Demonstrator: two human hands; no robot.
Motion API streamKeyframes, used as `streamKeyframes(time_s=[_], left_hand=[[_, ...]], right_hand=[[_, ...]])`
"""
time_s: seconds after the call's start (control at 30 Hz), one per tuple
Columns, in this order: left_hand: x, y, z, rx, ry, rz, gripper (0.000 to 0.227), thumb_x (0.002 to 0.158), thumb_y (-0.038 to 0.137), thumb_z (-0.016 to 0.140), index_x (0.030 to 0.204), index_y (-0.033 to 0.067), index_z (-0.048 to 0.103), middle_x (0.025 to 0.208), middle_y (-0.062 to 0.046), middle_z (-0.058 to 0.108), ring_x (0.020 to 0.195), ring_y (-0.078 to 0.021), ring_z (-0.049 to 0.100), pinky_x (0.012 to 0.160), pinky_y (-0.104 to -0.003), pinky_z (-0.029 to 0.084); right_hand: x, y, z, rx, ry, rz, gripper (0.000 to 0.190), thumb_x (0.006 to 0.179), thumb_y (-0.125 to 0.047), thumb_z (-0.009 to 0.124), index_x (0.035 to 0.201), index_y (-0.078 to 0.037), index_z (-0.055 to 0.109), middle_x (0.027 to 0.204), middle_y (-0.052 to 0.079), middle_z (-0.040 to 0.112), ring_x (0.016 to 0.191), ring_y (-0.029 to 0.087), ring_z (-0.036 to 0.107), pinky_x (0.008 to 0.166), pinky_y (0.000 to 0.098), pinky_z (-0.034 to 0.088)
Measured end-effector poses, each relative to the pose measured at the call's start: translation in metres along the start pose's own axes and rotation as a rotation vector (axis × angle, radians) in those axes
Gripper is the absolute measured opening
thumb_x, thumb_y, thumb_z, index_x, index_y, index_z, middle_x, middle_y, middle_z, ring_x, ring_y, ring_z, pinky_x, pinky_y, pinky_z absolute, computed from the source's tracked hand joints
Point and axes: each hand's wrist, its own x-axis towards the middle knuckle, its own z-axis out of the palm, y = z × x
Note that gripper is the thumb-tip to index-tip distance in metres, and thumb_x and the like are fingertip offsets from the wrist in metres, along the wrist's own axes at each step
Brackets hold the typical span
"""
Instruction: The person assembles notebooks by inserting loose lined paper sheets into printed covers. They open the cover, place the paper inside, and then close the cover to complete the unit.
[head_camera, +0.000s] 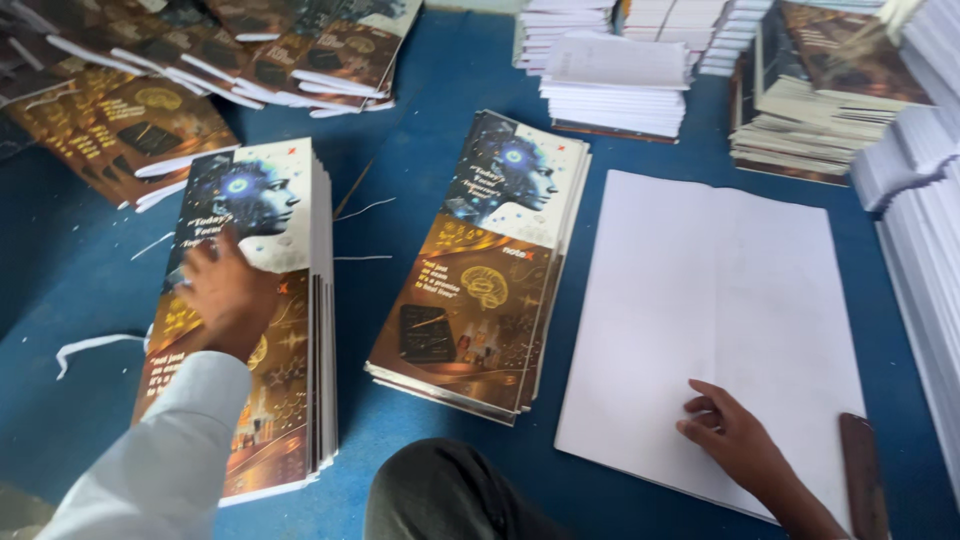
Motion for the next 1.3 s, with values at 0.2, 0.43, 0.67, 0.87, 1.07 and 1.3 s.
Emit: streamKeyframes(time_s=[0.2,0.43,0.67,0.87,1.07,1.3], left_hand=[[-0.051,0.096,-0.005,-0.437,0.059,0.288,0.072,0.084,0.01,0.069,0.152,0.0081,0.045,0.143,-0.026,0.047,0.134,-0.0455,0.043,0.115,-0.052,0.035],[-0.127,0.193,0.01,-0.65,-0.079,0.386,0.07,0.082,0.016,0.077,0.144,0.0061,0.047,0.134,-0.023,0.054,0.128,-0.0405,0.046,0.111,-0.047,0.038],[-0.214,0.254,0.027,-1.031,-0.373,0.3,0.06,0.085,0.012,0.071,0.141,0.005,0.051,0.138,-0.02,0.059,0.124,-0.0343,0.061,0.105,-0.043,0.047],[-0.264,0.267,0.065,-0.81,-0.695,0.414,0.051,0.089,0.021,0.069,0.138,0.0113,0.058,0.128,-0.019,0.069,0.113,-0.031,0.07,0.097,-0.04,0.055],[-0.278,0.255,0.099,-0.609,-0.983,0.416,0.054,0.093,0.025,0.062,0.141,0.0014,0.051,0.122,-0.022,0.067,0.109,-0.0332,0.067,0.092,-0.042,0.053],[-0.279,0.252,0.077,-0.585,-1.169,0.015,0.061,0.093,0.029,0.057,0.146,0.0044,0.042,0.127,-0.017,0.061,0.112,-0.0332,0.064,0.087,-0.05,0.057]], right_hand=[[-0.014,-0.004,0.0,0.004,0.013,-0.054,0.066,0.087,-0.022,0.075,0.147,-0.013,0.048,0.127,0.011,0.068,0.112,0.022,0.07,0.097,0.0364,0.058],[-0.034,-0.019,-0.002,-0.051,0.019,-0.07,0.063,0.088,-0.024,0.075,0.144,-0.014,0.05,0.129,0.008,0.066,0.115,0.02,0.067,0.097,0.0337,0.057],[-0.045,-0.022,-0.005,-0.048,0.026,-0.142,0.063,0.085,-0.029,0.077,0.142,-0.015,0.053,0.126,0.007,0.067,0.109,0.019,0.066,0.09,0.0315,0.056],[-0.055,-0.038,-0.006,-0.122,0.009,-0.032,0.065,0.085,-0.035,0.078,0.142,-0.018,0.054,0.129,0.006,0.065,0.105,0.022,0.066,0.088,0.0308,0.057],[-0.059,-0.044,-0.003,-0.178,0.012,-0.121,0.064,0.082,-0.034,0.081,0.138,-0.015,0.057,0.14,0.008,0.056,0.121,0.022,0.062,0.101,0.0331,0.054],[-0.063,-0.049,-0.006,-0.178,-0.017,-0.091,0.068,0.081,-0.035,0.082,0.141,-0.016,0.055,0.147,0.009,0.05,0.129,0.024,0.057,0.107,0.0353,0.051]])
